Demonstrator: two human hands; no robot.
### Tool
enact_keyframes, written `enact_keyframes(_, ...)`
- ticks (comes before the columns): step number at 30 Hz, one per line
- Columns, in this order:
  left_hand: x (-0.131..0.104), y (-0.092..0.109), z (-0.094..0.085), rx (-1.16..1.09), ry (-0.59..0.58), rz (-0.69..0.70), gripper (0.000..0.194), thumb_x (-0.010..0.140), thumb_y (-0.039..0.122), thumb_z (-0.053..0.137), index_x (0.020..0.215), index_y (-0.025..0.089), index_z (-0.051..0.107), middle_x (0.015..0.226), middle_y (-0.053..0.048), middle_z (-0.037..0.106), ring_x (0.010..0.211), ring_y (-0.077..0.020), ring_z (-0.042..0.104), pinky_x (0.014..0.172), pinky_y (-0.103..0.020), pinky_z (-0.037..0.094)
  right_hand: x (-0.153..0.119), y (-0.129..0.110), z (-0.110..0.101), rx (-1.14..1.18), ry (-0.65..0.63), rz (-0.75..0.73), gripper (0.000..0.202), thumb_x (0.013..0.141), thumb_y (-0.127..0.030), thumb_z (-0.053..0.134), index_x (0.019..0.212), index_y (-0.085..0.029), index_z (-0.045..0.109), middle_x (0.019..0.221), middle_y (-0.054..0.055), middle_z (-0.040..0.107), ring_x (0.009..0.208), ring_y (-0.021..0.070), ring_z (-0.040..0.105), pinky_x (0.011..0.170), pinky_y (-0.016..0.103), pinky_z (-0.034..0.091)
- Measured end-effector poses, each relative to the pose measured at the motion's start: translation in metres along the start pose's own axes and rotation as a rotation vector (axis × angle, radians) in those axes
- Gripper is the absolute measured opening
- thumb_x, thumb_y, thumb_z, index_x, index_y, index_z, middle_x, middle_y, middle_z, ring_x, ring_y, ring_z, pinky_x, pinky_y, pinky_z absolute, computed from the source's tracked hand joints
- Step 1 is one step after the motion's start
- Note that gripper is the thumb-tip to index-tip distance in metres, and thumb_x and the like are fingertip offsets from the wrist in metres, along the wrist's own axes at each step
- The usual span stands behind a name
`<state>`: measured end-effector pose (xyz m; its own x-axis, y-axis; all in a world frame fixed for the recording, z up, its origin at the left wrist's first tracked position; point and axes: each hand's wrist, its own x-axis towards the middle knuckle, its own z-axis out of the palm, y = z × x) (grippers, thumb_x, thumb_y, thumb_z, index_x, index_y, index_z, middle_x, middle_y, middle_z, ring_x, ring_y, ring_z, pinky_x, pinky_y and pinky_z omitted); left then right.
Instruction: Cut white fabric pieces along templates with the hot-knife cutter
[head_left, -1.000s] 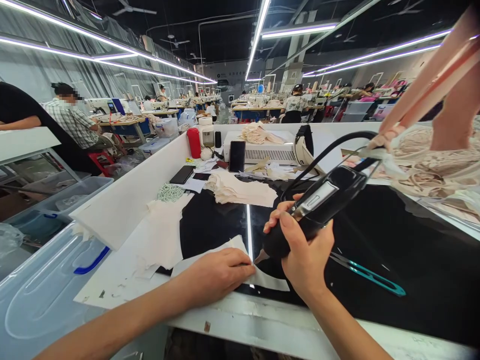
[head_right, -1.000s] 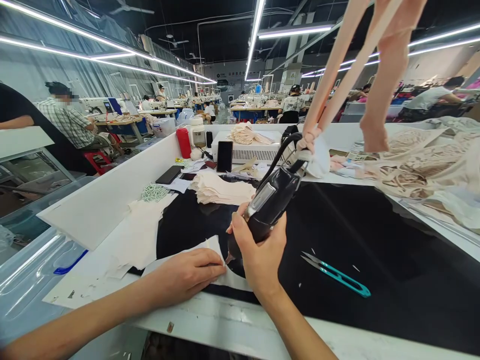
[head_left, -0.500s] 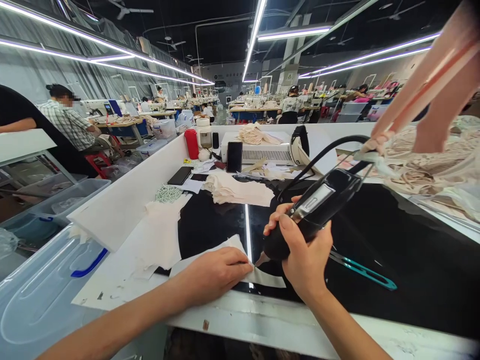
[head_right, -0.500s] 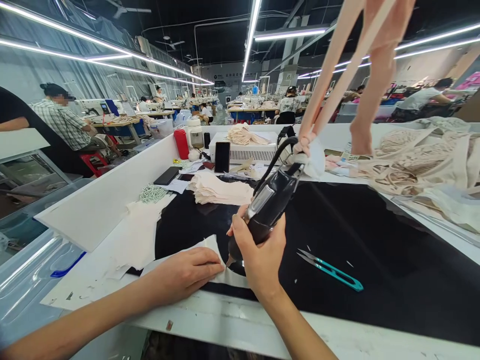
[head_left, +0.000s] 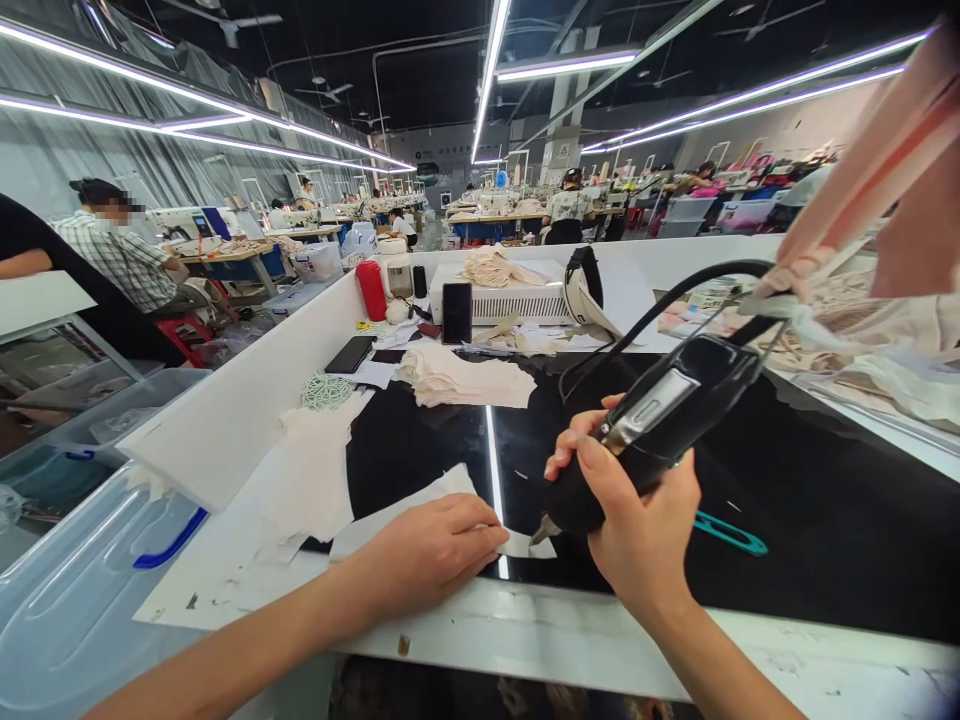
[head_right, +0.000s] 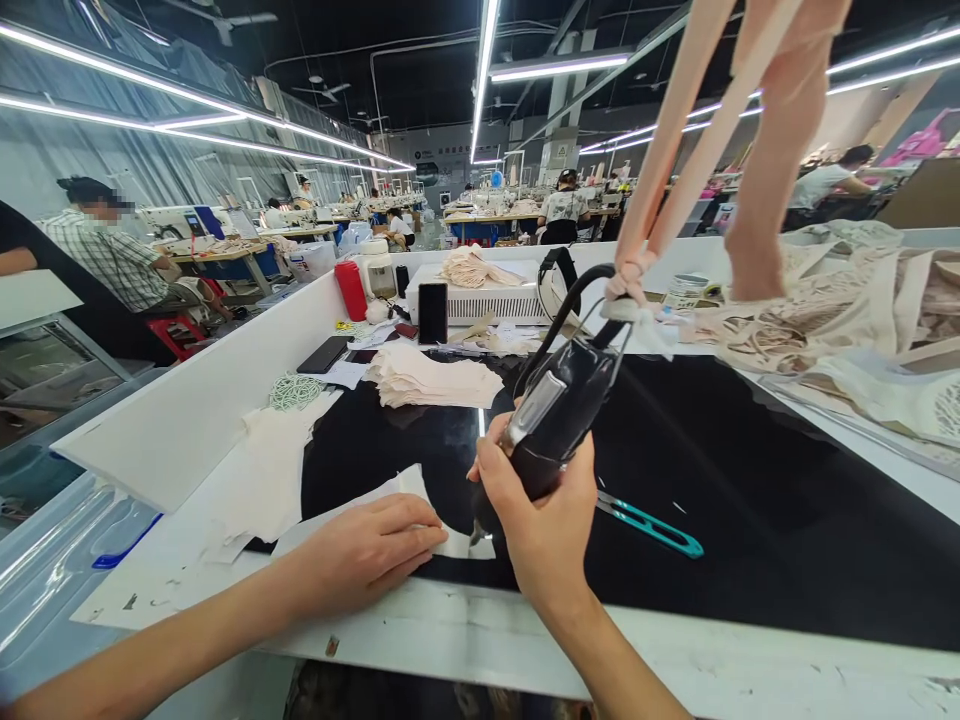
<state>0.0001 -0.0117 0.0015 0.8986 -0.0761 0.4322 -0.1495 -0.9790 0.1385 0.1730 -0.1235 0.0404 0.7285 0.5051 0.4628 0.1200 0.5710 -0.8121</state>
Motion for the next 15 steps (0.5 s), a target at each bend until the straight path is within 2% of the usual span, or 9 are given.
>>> enact_keyframes(8, -0.003, 0.003, 0.007, -0.004, -0.074, -0.052, 0.019, 0.108, 0.018, 0.049, 0.118, 0.016, 0.065, 0.108, -0.008, 0.07, 0.1, -0.0193, 0.068, 0.087, -0.029, 0.06, -0.002, 0.0, -0.004, -0.031, 0.021, 0.0, 0.038, 0.086, -0.033, 0.082, 0.114, -0.028, 0.056, 0.086, -0.005, 0.065, 0.062, 0.0138, 0.064, 0.059, 0.031, 0.056)
enact_keyframes(15, -0.004, 0.003, 0.007, -0.039, -0.061, -0.07, 0.02, 0.107, 0.017, 0.05, 0.121, 0.016, 0.064, 0.111, -0.008, 0.069, 0.101, -0.019, 0.068, 0.089, -0.029, 0.06, 0.004, 0.0, 0.012, 0.059, 0.049, 0.018, 0.037, 0.084, -0.033, 0.084, 0.108, -0.028, 0.056, 0.084, -0.006, 0.065, 0.062, 0.0128, 0.063, 0.059, 0.03, 0.059)
